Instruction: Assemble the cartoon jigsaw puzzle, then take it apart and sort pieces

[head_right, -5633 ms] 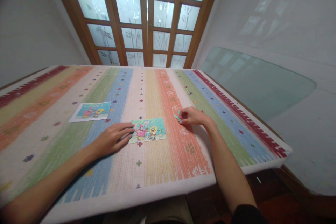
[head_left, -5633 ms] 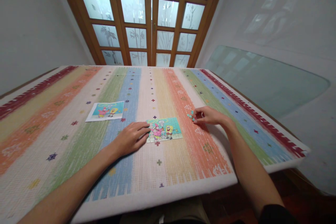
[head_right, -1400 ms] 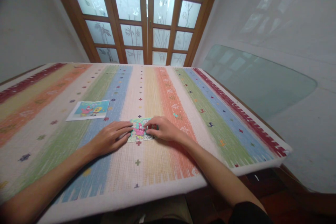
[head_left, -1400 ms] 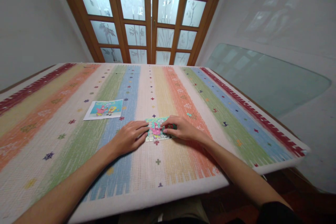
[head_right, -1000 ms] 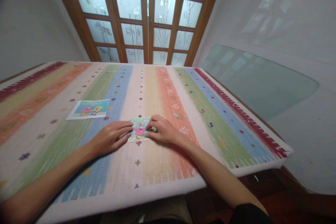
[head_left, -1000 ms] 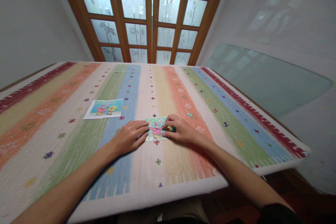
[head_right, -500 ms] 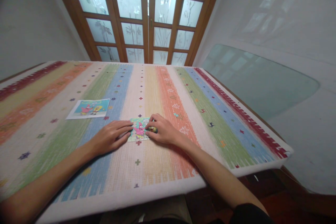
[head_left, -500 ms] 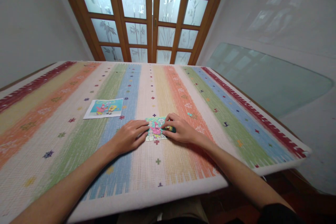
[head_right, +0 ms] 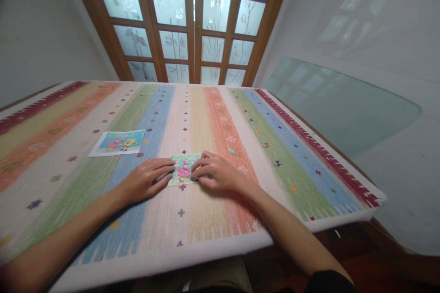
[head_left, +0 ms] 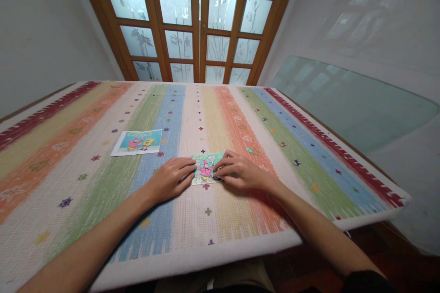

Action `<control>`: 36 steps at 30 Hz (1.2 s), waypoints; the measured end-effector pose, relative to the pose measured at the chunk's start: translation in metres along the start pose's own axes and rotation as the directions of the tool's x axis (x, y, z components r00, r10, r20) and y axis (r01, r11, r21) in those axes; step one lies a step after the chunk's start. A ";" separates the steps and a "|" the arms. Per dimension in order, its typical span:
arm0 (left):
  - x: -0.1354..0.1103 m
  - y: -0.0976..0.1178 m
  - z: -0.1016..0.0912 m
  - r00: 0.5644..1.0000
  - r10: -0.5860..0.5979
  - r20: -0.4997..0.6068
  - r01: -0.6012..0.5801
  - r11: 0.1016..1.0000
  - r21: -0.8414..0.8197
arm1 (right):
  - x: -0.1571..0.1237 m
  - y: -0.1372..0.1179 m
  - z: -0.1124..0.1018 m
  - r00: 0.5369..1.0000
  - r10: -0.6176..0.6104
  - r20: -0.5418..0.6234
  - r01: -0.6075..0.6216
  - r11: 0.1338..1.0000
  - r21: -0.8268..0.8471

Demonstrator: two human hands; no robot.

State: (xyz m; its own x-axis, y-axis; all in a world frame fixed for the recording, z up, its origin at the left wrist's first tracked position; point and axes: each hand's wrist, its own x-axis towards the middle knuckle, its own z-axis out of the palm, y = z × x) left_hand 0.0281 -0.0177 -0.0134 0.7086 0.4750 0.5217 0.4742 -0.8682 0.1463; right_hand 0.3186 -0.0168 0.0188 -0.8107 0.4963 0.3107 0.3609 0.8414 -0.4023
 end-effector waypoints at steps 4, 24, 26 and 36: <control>0.000 0.000 -0.001 1.000 0.005 -0.007 -0.005 1.000 0.000 | 0.000 -0.006 0.002 0.998 0.016 0.057 -0.013 0.999 -0.042; -0.002 -0.002 0.001 1.000 -0.020 0.008 0.020 1.000 -0.022 | 0.014 -0.017 0.027 0.988 -0.127 0.093 0.140 0.977 -0.158; -0.002 -0.002 0.001 1.000 -0.019 0.007 0.019 1.000 -0.024 | 0.014 -0.017 0.027 0.990 -0.109 0.090 0.121 0.982 -0.146; -0.002 -0.002 0.001 1.000 -0.017 -0.004 0.017 1.000 -0.026 | 0.013 -0.014 0.029 0.991 -0.104 0.088 0.121 0.970 -0.209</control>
State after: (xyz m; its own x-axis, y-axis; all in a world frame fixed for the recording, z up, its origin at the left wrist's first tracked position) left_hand 0.0264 -0.0168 -0.0155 0.6985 0.4893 0.5222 0.4725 -0.8634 0.1770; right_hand 0.2893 -0.0282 0.0035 -0.8814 0.3850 0.2735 0.3487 0.9211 -0.1730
